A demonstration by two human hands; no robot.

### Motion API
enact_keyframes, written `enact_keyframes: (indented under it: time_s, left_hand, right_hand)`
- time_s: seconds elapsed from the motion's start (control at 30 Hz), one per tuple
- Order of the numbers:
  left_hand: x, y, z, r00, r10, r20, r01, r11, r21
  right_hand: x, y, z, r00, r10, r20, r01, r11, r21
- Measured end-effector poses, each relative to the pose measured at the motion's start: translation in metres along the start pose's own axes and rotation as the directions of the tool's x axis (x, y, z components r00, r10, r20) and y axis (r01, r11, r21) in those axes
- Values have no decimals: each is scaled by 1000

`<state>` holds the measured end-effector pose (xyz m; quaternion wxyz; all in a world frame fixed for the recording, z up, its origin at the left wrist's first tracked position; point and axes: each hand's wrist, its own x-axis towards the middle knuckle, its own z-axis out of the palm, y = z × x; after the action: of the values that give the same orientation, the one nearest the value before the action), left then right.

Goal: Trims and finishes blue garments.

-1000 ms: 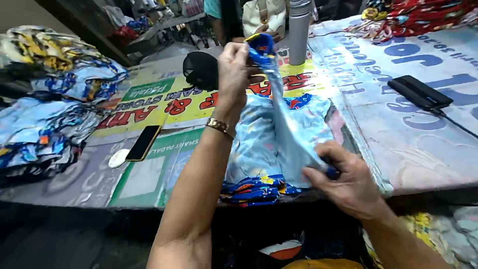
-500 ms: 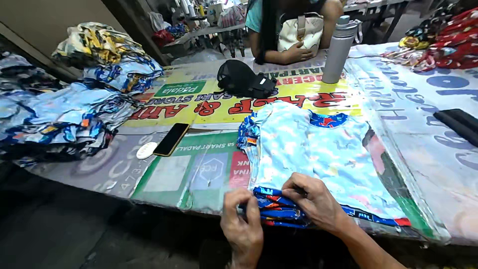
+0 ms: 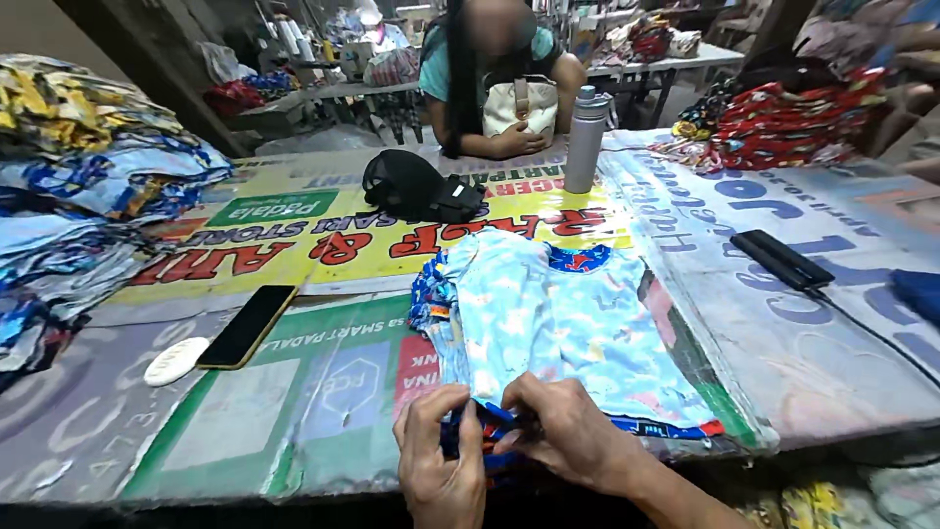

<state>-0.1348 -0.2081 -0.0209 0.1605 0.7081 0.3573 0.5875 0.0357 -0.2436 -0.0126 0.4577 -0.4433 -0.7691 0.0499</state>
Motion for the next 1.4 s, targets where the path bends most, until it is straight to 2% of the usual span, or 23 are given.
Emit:
enact_keyframes:
  time_s: [0.1, 0.3, 0.4, 0.5, 0.57, 0.63, 0.67, 0.73, 0.8, 0.87, 0.93, 1.0, 1.07, 1.13, 1.2, 1.3, 1.4]
  left_hand:
    - [-1, 0, 3, 998, 45, -32, -46, 998, -39]
    - [-7, 3, 18, 999, 4, 45, -3, 1000, -17]
    - [2, 2, 13, 993, 81, 81, -96, 973, 210]
    - [7, -9, -19, 981, 161, 111, -191, 912, 362]
    - [1, -18, -40, 961, 249, 117, -275, 859, 432]
    - [-15, -31, -47, 932, 317, 177, -363, 791, 493]
    - [-24, -39, -46, 918, 325, 226, -396, 769, 502]
    - [-37, -51, -46, 915, 279, 292, -390, 799, 459]
    - [-37, -46, -56, 928, 154, 340, -283, 884, 373]
    - [-31, -29, -65, 935, 62, 350, -171, 942, 289]
    - [-29, -6, -63, 969, 73, 235, -121, 973, 196]
    - [-29, 16, -48, 990, 78, 120, -96, 984, 153]
    - [-27, 27, -31, 992, 54, 117, -81, 968, 238]
    - [-26, 24, -18, 979, 30, 199, -113, 899, 423]
    - [-29, 15, -14, 967, 26, 255, -156, 849, 504]
    - [-36, 7, -23, 962, 83, 259, -205, 848, 489]
    - [-39, 4, -30, 957, 81, 278, -203, 871, 446]
  right_hand:
    - [2, -4, -4, 998, -66, -14, 65, 995, -76]
    - [6, -3, -10, 991, -113, -69, 114, 993, 19]
    - [5, -4, -18, 983, -111, -147, 122, 990, 66]
    - [-2, 10, -39, 976, -87, -198, 77, 995, -56]
    - [-12, 22, -45, 987, -100, -123, 68, 969, -239]
    - [-25, 25, -36, 995, -81, 56, 95, 929, -358]
    - [-32, 25, -29, 988, -53, 147, 107, 915, -389]
    - [-38, 25, -26, 975, 5, 221, 84, 917, -390]
    - [-36, 24, -39, 976, 59, 212, 19, 938, -346]
    - [-32, 21, -53, 988, 68, 136, -34, 971, -235]
    - [-26, 9, -59, 996, 71, 48, -71, 997, 2]
    - [-17, -10, -54, 995, 89, 33, -95, 950, 299]
    - [-8, -22, -40, 990, 108, 92, -137, 887, 441]
    - [-2, -19, -23, 973, 132, 187, -199, 893, 404]
    - [1, -9, -9, 953, 173, 250, -255, 904, 345]
    - [0, -3, -7, 949, 163, 270, -254, 903, 348]
    - [-4, -2, -13, 939, 135, 318, -236, 922, 306]
